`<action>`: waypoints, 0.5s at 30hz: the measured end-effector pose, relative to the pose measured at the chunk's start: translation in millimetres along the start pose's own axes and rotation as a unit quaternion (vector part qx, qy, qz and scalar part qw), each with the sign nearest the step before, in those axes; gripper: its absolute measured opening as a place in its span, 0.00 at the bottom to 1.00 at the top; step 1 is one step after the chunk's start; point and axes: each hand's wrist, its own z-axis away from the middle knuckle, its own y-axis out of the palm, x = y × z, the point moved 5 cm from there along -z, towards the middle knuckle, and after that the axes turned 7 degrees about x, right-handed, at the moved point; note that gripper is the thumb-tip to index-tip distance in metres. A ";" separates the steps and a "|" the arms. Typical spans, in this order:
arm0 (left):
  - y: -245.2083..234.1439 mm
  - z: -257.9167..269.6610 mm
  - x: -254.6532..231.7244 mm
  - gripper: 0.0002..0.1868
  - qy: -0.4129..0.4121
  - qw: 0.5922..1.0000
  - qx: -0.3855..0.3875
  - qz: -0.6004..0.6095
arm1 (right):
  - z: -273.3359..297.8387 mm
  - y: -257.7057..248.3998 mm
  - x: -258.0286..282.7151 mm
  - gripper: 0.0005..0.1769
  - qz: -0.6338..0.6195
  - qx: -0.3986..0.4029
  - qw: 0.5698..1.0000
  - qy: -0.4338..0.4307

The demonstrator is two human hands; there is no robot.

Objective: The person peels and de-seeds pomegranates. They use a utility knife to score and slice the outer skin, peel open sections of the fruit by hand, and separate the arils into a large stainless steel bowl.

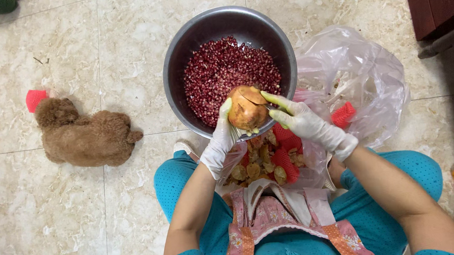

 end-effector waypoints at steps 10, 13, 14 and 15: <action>-17.5 -5.8 19.3 0.42 0.031 0.994 -0.079 0.069 | -31.4 31.4 -37.8 0.21 -0.256 -0.076 0.963 0.031; -22.2 -8.7 24.9 0.43 0.032 0.994 -0.073 0.072 | -31.5 33.3 -35.5 0.21 -0.222 -0.085 0.968 0.078; -22.0 -9.3 26.1 0.43 0.039 0.994 -0.064 0.075 | -30.6 33.7 -33.3 0.21 -0.203 -0.088 0.971 0.095; -21.2 -9.5 26.5 0.44 0.047 0.994 -0.054 0.078 | -30.3 34.2 -29.7 0.22 -0.217 -0.085 0.968 0.097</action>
